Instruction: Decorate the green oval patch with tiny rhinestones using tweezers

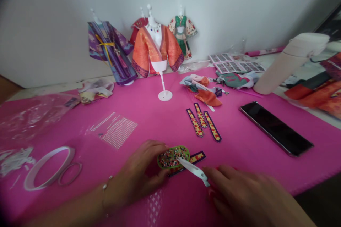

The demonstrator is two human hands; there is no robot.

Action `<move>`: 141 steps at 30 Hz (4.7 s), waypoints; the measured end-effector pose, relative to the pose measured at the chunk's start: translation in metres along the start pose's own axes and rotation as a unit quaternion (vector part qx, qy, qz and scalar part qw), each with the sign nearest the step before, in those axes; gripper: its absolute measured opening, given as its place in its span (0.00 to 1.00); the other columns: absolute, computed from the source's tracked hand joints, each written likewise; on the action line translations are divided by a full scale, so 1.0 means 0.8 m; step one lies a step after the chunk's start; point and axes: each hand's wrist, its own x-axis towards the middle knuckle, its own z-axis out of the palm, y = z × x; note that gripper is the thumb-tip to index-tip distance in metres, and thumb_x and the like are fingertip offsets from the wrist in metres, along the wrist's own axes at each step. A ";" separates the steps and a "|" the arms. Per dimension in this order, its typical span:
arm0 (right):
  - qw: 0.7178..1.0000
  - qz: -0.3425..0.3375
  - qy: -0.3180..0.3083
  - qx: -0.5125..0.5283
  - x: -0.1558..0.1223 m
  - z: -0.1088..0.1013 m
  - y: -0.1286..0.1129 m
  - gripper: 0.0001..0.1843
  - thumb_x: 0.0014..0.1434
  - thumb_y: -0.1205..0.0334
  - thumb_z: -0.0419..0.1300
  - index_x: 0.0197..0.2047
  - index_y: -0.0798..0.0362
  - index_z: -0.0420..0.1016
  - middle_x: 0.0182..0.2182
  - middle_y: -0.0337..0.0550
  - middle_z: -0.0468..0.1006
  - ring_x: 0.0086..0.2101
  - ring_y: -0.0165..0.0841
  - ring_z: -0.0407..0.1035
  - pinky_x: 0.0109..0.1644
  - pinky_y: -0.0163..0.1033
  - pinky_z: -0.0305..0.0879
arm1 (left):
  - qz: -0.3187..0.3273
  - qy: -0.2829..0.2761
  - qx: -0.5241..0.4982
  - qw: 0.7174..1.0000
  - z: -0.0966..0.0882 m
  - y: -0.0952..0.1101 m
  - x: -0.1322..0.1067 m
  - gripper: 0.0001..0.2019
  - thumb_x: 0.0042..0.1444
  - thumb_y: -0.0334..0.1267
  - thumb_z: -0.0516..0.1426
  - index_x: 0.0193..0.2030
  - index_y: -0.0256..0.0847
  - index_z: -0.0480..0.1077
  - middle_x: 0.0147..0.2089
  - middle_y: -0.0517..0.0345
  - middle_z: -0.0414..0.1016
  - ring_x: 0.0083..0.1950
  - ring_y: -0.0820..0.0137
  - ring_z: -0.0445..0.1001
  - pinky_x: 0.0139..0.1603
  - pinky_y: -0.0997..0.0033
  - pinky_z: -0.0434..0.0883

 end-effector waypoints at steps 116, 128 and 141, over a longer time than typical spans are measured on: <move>0.993 -0.003 -0.067 0.097 0.006 0.003 0.007 0.19 0.67 0.73 0.58 0.52 0.41 0.80 0.31 0.31 0.86 0.22 0.33 0.82 0.21 0.45 0.61 | 0.119 -0.029 -0.001 0.992 -0.007 0.003 0.001 0.06 0.74 0.32 0.61 0.46 0.42 0.81 0.41 0.57 0.94 0.50 0.58 0.89 0.70 0.53 0.78; 0.998 0.010 -0.033 0.057 0.004 0.012 0.000 0.19 0.67 0.72 0.55 0.52 0.40 0.77 0.30 0.29 0.84 0.21 0.33 0.81 0.21 0.47 0.60 | 0.101 -0.081 0.004 0.992 -0.005 -0.003 -0.008 0.05 0.69 0.32 0.64 0.46 0.44 0.82 0.43 0.57 0.95 0.53 0.56 0.89 0.71 0.49 0.77; 0.996 -0.027 -0.044 0.070 0.006 0.008 0.010 0.19 0.68 0.73 0.56 0.53 0.42 0.79 0.31 0.29 0.85 0.21 0.31 0.81 0.21 0.44 0.60 | 0.114 -0.047 -0.007 0.992 -0.006 0.001 0.001 0.06 0.72 0.31 0.62 0.44 0.43 0.81 0.42 0.58 0.94 0.49 0.59 0.88 0.70 0.53 0.78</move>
